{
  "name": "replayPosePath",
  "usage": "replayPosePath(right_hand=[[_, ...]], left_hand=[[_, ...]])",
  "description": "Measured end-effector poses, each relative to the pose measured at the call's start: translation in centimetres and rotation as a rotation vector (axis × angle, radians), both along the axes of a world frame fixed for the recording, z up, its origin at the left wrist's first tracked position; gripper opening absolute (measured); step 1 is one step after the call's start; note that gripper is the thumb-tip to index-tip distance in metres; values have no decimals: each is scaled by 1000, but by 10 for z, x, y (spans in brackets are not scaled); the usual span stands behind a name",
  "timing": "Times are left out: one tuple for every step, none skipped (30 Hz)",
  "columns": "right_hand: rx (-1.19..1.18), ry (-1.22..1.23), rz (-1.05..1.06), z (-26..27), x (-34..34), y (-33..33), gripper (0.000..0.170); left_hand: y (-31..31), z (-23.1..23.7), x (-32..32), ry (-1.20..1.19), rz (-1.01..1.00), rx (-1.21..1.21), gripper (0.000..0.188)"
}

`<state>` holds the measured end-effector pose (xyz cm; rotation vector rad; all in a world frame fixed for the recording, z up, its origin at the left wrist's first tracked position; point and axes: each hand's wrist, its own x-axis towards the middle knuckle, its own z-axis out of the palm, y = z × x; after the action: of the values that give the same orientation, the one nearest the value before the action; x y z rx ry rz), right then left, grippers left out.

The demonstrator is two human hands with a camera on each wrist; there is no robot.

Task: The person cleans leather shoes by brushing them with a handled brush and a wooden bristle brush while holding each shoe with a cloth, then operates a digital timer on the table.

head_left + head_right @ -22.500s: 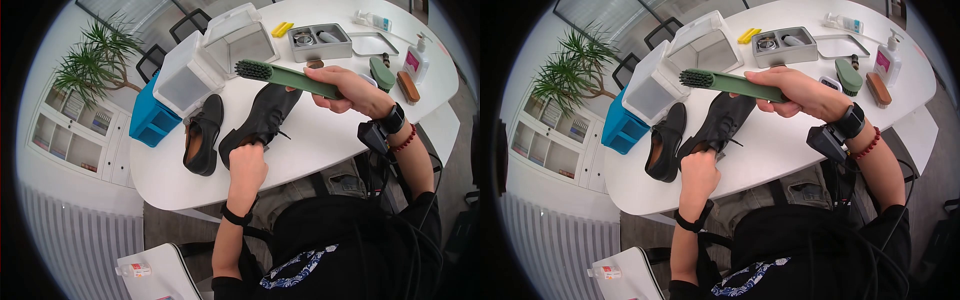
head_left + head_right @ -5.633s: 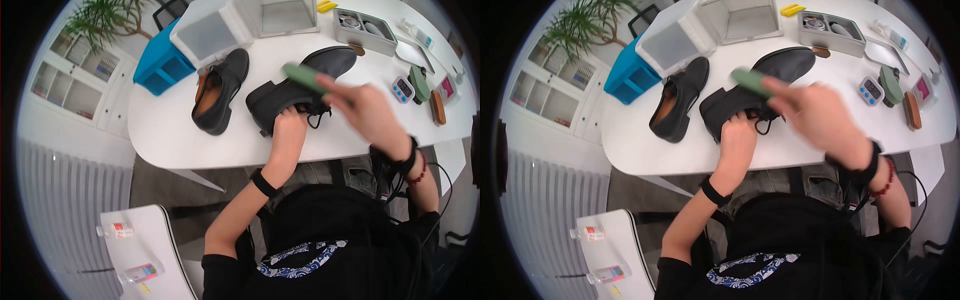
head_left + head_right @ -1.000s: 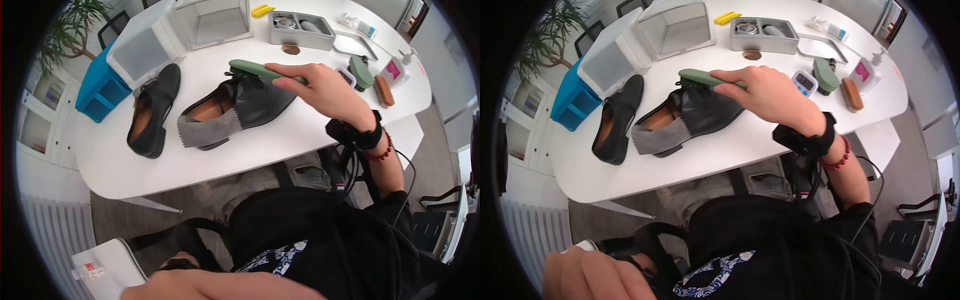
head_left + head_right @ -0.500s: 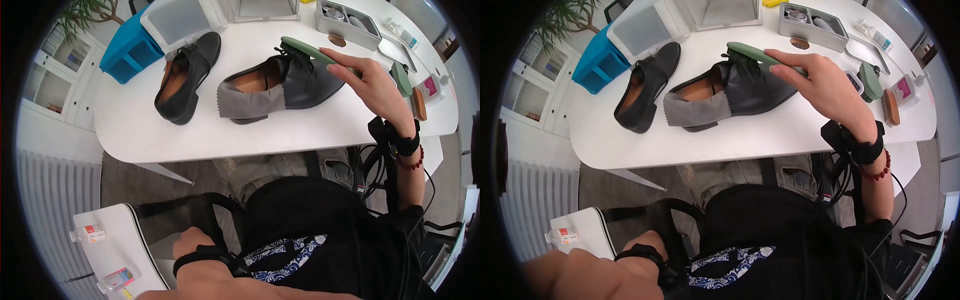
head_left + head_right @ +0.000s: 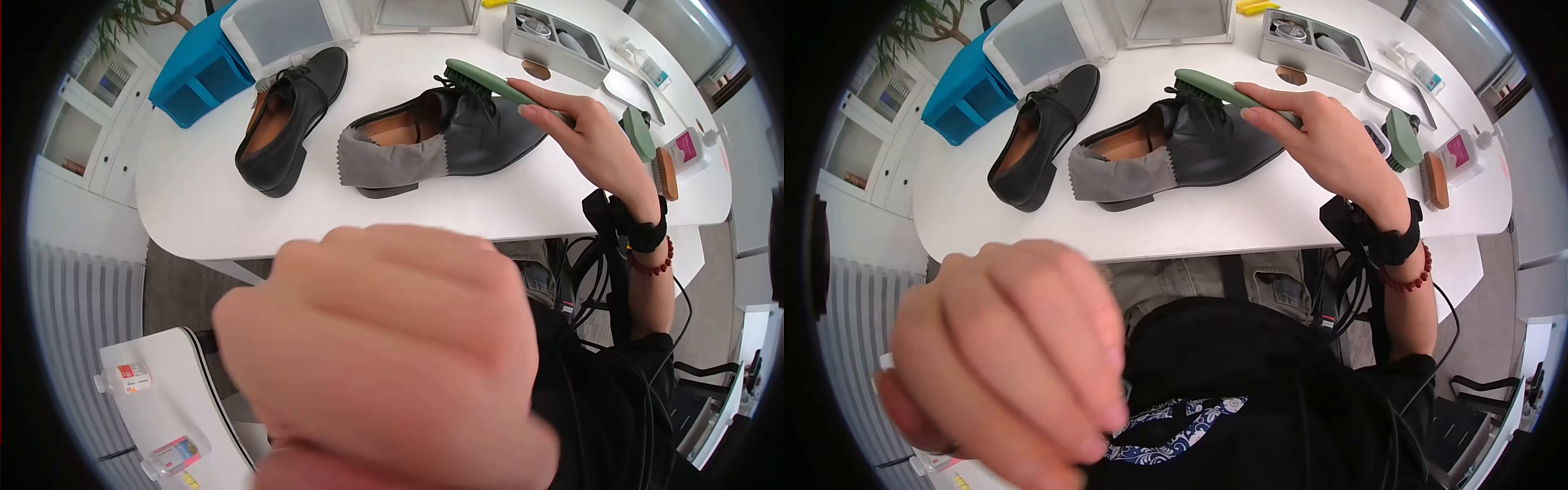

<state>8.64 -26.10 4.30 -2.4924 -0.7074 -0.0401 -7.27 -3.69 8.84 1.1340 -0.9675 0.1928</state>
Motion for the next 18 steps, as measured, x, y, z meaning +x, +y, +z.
replayPosePath(right_hand=[[3, 13, -2, 0, 1, 0, 39], [6, 27, -5, -1, 1, -1, 39], [0, 24, -6, -1, 2, -1, 39], [11, 28, -3, -3, 2, -2, 39], [23, 29, 0, -3, 3, -2, 40], [18, 23, -1, -2, 2, -2, 40], [23, 26, -2, -2, 1, -1, 40], [28, 31, -3, -1, 0, -1, 40], [3, 36, -5, 1, 0, -1, 40], [2, 31, -5, 2, -1, -1, 40], [-7, 29, -7, 2, 0, 0, 40], [-15, 28, -6, 2, -1, 0, 40], [-15, 27, 0, 3, -2, 1, 40], [-22, 34, -12, 4, -2, 2, 39], [-27, 41, -27, 4, -2, 2, 39], [-25, 38, -28, 4, -1, 1, 39], [-6, 25, -12, 1, 0, -1, 39], [11, 14, 3, 0, 0, -2, 39]], left_hand=[[-4, -2, -2, 0, 1, -7, 48], [-12, -4, -5, 18, 183, 62, 47], [-17, -6, -9, 36, 366, 131, 48], [-18, -4, -12, 34, 366, 124, 48], [-18, 1, -15, 16, 447, 245, 46], [-17, 6, -17, -4, 527, 365, 44], [2, 11, -19, 72, 409, 400, 43], [14, -9, -1, -45, 186, 195, 41], [10, -2, -8, 2, 315, 161, 40], [8, 1, -17, 48, 445, 128, 39], [7, 1, -14, 43, 448, 126, 39], [5, -1, -10, -71, 537, 146, 37], [2, -2, -7, -184, 625, 167, 34], [0, -5, -5, -186, 631, 168, 34], [-2, -7, -2, -193, 870, 213, 32], [-7, -7, 1, -199, 1107, 257, 31], [-16, 5, -1, 59, 1150, 333, 23], [-2, -4, 15, -40, 1127, 499, 15]])
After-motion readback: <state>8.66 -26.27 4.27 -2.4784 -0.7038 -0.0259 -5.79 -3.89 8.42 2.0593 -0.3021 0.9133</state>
